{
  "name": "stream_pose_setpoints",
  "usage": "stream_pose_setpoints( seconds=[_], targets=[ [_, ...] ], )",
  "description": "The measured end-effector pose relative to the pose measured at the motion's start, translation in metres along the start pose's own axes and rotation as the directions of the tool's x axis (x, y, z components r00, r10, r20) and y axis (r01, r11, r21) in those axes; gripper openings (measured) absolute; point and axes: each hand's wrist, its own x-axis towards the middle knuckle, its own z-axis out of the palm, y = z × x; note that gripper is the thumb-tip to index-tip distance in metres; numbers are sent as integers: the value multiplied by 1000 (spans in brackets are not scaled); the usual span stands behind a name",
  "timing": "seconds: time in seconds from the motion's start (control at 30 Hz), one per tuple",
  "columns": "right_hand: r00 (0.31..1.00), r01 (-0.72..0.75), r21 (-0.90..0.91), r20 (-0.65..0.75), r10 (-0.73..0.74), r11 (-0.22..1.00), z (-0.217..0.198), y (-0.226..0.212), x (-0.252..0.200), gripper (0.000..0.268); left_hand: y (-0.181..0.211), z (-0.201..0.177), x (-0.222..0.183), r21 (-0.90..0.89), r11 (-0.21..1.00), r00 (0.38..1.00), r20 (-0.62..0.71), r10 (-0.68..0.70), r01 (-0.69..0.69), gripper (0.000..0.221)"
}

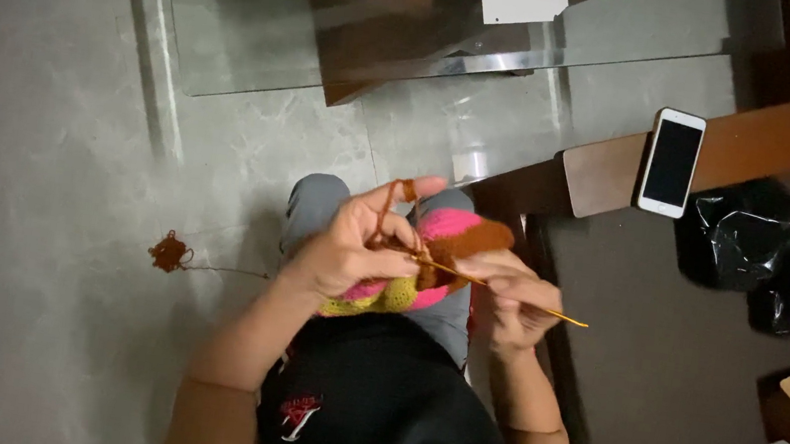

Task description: Crocheting a multi-colored fabric piece using a crochet hook and yarn.

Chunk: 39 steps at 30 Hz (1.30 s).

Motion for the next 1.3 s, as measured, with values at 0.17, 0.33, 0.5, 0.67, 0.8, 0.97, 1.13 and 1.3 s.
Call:
stream_pose_setpoints(
  seconds=[0.17,0.33,0.5,0.67,0.8,0.97,1.13,1.3],
  targets=[
    [995,-87,-139,-51,81,986,18,14,-1,20,-20,2,4,197,976,986,-120,116,-91,69],
    [984,-173,-302,-19,175,937,0,14,-10,13,-34,3,2,359,932,976,-178,124,-53,30],
    [910,-406,-295,-41,413,865,-53,10,-10,38,-60,-18,8,559,829,969,-201,143,-6,16],
    [712,-614,-396,-651,263,683,-163,11,16,21,-55,-22,7,501,827,888,-460,2,257,17],
    [420,-705,-348,-907,-32,618,-323,60,-35,33,-77,-39,-8,428,862,871,-491,-31,272,15],
    [220,-835,-23,-930,295,550,-326,59,6,35,-86,-20,4,263,848,765,-603,-227,459,18],
    [171,-867,-26,-954,248,498,-340,78,16,31,-90,-28,18,288,861,812,-543,-215,420,18],
    [194,-841,-47,-956,220,539,-345,86,17,28,-102,-33,28,272,850,794,-556,-244,452,14]
  ],
)
